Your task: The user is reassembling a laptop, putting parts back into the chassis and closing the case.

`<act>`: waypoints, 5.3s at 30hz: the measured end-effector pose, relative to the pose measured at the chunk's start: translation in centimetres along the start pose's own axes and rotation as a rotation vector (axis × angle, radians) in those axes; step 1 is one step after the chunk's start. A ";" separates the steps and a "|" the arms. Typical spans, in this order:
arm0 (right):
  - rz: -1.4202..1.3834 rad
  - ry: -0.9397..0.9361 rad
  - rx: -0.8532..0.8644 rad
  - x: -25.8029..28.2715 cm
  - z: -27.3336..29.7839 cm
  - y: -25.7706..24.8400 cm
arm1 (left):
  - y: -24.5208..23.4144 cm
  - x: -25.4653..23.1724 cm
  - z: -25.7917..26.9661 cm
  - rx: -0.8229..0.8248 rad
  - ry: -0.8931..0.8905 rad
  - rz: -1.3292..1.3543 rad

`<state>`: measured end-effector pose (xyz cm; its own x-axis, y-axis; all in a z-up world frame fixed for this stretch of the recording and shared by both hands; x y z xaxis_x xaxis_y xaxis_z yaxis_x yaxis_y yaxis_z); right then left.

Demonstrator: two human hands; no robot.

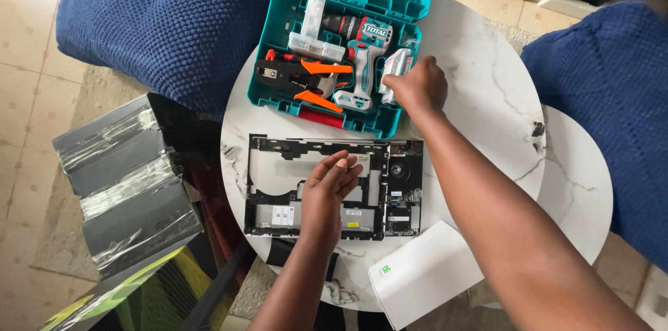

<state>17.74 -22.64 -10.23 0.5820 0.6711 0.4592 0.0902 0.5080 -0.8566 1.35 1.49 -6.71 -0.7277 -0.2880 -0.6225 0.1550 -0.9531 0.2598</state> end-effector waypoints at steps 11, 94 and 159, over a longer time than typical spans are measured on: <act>0.000 -0.132 0.021 0.8 1.4 0.6 | -0.6 1.1 -0.2 -0.010 -0.021 0.021; -0.453 -1.568 0.339 50.4 61.2 -20.3 | -27.1 -33.4 52.8 -1.139 1.137 -1.579; 0.260 -2.308 1.077 98.6 121.0 32.7 | -108.9 -37.2 62.9 -1.900 -0.187 -1.060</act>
<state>-19.74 125.50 35.47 -0.8185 -0.3588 0.4487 -0.4293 -0.1371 -0.8927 -30.50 121.85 34.55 -0.9839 0.1567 0.0858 -0.0299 0.3292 -0.9438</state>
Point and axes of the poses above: each hand's wrist, its own z-axis away from the middle knuckle, its own y-axis out of the palm, x = y × z, the point moved 6 cm from there along -z, towards the middle knuckle, and after that the axes turned 8 degrees about -z, right-handed, at the moved point
